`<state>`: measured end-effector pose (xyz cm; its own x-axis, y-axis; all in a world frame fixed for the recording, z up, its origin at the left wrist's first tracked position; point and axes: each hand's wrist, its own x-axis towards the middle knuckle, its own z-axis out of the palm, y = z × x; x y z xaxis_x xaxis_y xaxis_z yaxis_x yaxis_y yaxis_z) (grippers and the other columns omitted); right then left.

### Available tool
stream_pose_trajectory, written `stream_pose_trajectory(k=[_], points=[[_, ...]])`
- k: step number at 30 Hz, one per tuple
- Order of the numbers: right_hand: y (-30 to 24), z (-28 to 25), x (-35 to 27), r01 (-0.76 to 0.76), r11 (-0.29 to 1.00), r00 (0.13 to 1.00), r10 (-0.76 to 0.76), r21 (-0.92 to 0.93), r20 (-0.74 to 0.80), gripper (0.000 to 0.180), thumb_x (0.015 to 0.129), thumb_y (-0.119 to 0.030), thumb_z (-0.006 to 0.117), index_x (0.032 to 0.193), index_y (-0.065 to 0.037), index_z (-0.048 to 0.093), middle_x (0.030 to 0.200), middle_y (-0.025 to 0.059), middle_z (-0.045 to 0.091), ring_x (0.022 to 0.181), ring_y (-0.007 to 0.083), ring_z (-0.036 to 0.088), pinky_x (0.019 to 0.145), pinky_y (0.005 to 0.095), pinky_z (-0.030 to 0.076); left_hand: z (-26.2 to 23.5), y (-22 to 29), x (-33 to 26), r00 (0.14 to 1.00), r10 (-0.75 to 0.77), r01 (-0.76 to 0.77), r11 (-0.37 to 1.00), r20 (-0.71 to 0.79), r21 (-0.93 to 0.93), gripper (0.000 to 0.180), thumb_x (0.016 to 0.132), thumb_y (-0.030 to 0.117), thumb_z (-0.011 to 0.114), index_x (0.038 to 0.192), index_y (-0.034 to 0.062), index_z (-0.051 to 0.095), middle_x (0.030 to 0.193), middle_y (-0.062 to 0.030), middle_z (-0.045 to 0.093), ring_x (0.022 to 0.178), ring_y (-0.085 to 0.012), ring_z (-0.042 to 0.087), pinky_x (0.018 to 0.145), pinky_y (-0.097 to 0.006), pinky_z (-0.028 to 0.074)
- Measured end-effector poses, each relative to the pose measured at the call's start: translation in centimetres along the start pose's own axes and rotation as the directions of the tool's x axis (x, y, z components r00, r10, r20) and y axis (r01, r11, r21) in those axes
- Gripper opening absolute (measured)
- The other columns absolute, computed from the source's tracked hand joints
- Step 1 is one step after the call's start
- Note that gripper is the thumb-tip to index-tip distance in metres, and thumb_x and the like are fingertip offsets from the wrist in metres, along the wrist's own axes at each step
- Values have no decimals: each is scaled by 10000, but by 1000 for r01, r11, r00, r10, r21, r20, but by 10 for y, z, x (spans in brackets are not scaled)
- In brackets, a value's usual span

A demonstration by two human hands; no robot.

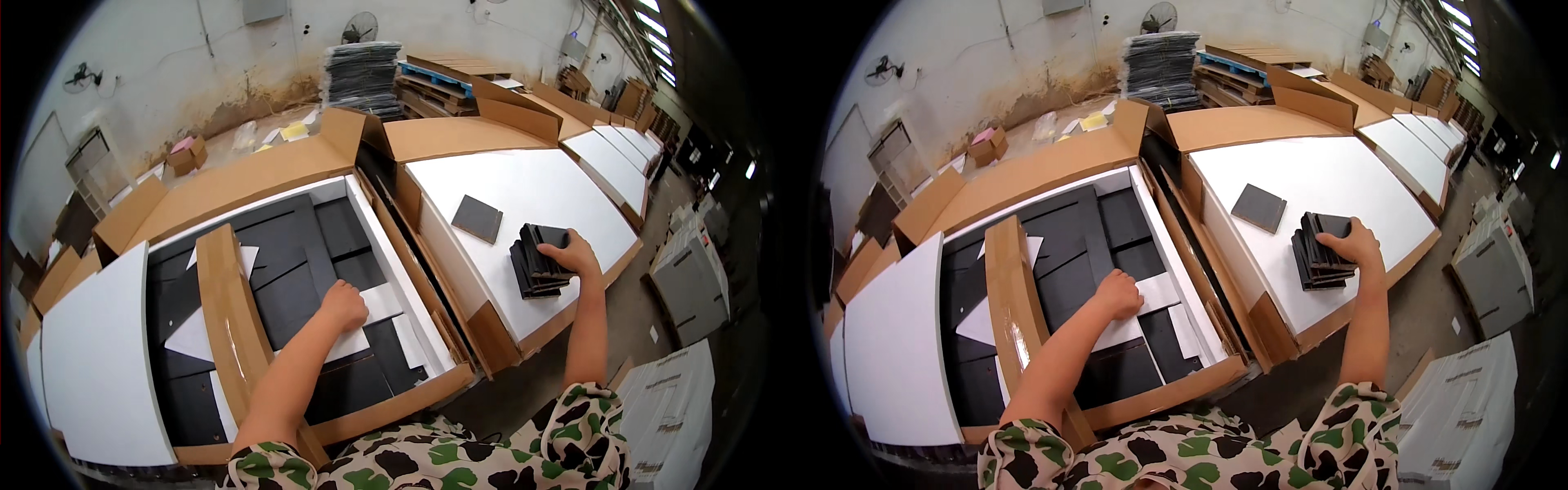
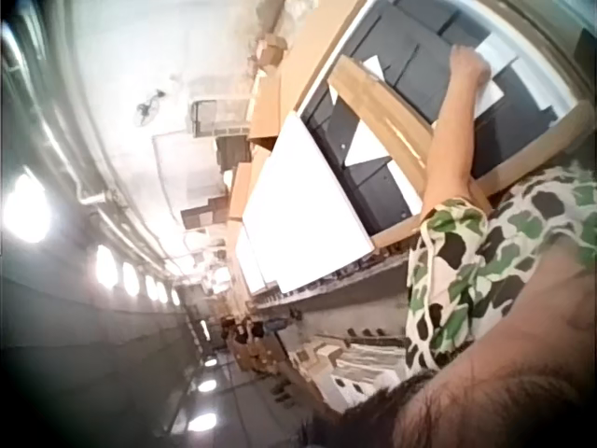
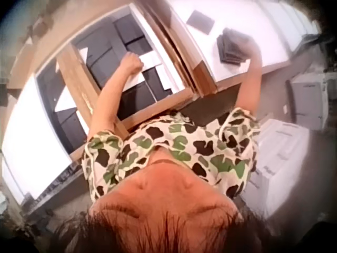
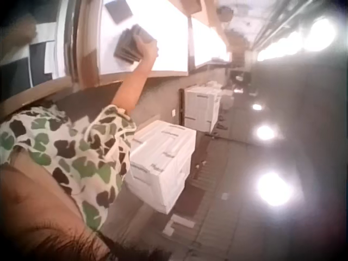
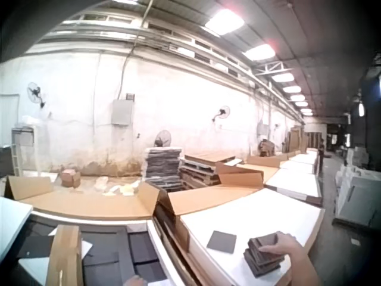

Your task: The person places black panels into a cardboard box on a conveyor line, then covers them with a white foam sheet and closes the box flaps.

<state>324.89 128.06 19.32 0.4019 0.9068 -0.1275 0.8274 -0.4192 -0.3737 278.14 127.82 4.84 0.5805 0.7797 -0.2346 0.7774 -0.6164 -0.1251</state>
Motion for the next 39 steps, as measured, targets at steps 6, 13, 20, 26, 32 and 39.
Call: stream_pose_trajectory(k=[6, 13, 20, 26, 32, 39], points=[[-83, 8, -69, 119, 944, 671, -305, -308, -676, 887, 579, -539, 736, 1291, -79, 474, 1283, 266, 419, 1140, 431, 412, 928, 547, 371, 1, 3, 2, 999, 12, -13, 1000, -35, -23, 349, 858, 281, 432, 847, 75, 714, 937, -110, 656, 947, -237, 574, 894, -355, 361], [-263, 163, -96, 727, 664, 676, -736, -175, 19, 772, 589, -594, 693, 1158, -90, 562, 1167, 247, 476, 1077, 408, 435, 905, 505, 361, -4, 0, -7, 1000, 14, -14, 1000, 1, -21, 352, 891, 299, 443, 821, 79, 709, 928, -97, 664, 962, -238, 586, 918, -367, 372], [-299, 264, -69, 580, 633, 726, -687, -513, -26, 821, 692, -560, 683, 1278, -36, 447, 1349, 300, 312, 1162, 461, 331, 948, 555, 246, -6, 8, -59, 984, 101, -136, 959, -148, -248, 389, 909, 365, 478, 972, 20, 644, 1072, -169, 604, 1150, -339, 495, 993, -400, 370], [-295, 310, -83, 568, 635, 703, -706, -524, -93, 756, 722, -499, 677, 1249, -3, 457, 1351, 286, 315, 1137, 429, 344, 948, 541, 248, 11, 10, -71, 947, 11, -113, 946, -320, -303, 438, 865, 398, 548, 1020, -5, 621, 1145, -178, 567, 1226, -340, 433, 1021, -384, 357], [-279, 343, -41, 586, 587, 488, -806, -559, -335, 483, 792, -296, 643, 1150, 0, 510, 1206, 297, 471, 1049, 418, 453, 885, 485, 361, 1, 13, -64, 970, 26, -104, 943, -242, -315, 439, 861, 402, 549, 1005, -7, 623, 1142, -174, 572, 1235, -336, 429, 1020, -383, 357], [-314, 273, -19, 693, 720, 717, -694, -41, -61, 266, 772, -210, 690, 878, 1, 567, 827, 223, 636, 815, 394, 627, 742, 434, 506, 2, 13, -64, 969, 8, -94, 936, -246, -339, 436, 852, 406, 561, 1018, 7, 625, 1179, -154, 557, 1257, -328, 405, 1020, -385, 355]])
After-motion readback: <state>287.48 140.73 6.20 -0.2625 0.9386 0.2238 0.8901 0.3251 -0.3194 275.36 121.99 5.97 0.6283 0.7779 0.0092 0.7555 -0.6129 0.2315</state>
